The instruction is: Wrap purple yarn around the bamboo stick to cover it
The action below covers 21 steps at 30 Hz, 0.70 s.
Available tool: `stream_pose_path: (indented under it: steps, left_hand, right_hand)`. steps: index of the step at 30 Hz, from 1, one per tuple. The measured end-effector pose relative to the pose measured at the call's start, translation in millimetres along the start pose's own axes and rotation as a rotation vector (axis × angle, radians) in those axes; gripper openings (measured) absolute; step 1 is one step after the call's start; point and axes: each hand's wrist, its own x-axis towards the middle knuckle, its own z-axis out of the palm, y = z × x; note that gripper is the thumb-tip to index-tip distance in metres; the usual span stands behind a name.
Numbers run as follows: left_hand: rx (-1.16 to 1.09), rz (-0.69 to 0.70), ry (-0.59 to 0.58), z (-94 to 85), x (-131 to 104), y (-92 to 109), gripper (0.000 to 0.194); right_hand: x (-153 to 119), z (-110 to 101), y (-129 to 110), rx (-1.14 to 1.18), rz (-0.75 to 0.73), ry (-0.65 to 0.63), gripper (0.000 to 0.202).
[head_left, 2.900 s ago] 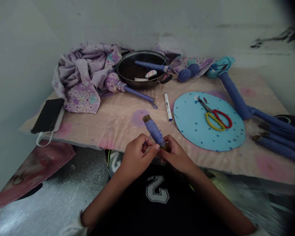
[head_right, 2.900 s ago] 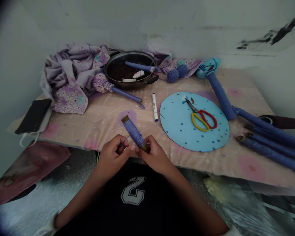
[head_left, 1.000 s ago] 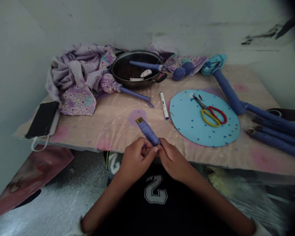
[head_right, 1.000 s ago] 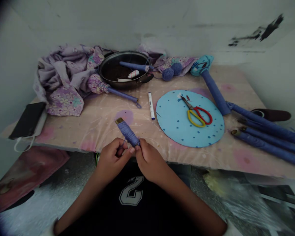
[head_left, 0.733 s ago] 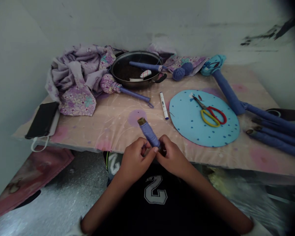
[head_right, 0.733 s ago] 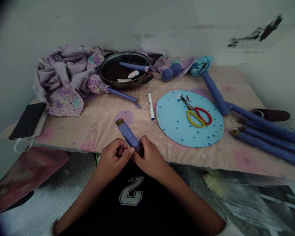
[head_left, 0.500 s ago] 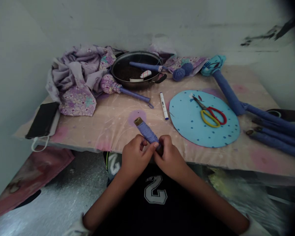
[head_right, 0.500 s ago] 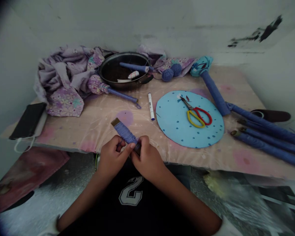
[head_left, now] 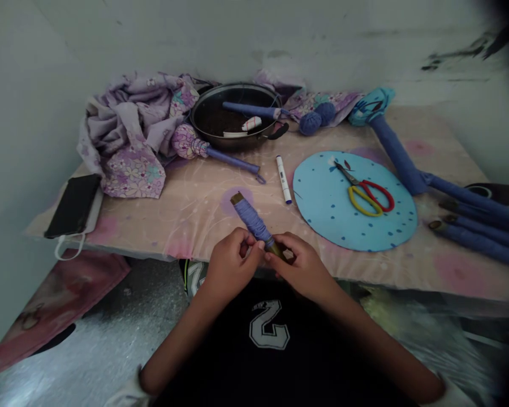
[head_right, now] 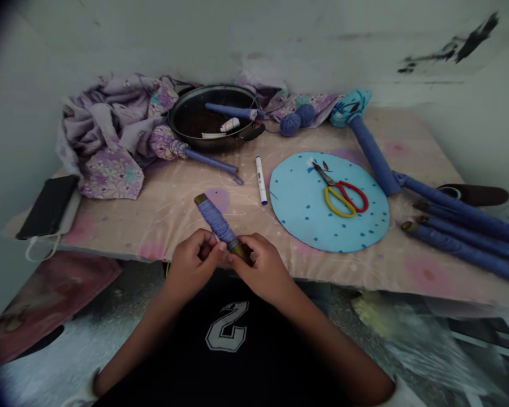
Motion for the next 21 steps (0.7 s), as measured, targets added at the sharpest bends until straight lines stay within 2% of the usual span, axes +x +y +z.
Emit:
stream_pose_path:
  steps: [3, 7, 13, 17, 21]
  left_hand:
    - [0.038, 0.012, -0.038, 3.9, -0.8, 3.2, 0.020]
    - [0.103, 0.023, -0.034, 11.7, 0.6, 3.1, 0.022]
    - [0.159, 0.025, 0.044, 14.1, 1.4, -0.3, 0.022]
    - [0.185, 0.042, 0.061, 13.0, 0.2, -1.8, 0.019]
    - [0.202, 0.047, 0.048, 13.1, -1.2, -3.8, 0.017]
  right_hand:
    - [3.0, 1.3, 2.2, -0.126, -0.055, 0.065, 0.015]
    - [0.7, 4.2, 1.3, -0.156, -0.037, 0.033, 0.019]
    - [-5.6, 3.8, -1.9, -0.034, -0.047, -0.076, 0.028]
    - [-3.4, 3.3, 2.6, 0.050, -0.027, -0.053, 0.031]
    - [-0.8, 4.3, 5.7, 0.176, 0.059, -0.034, 0.031]
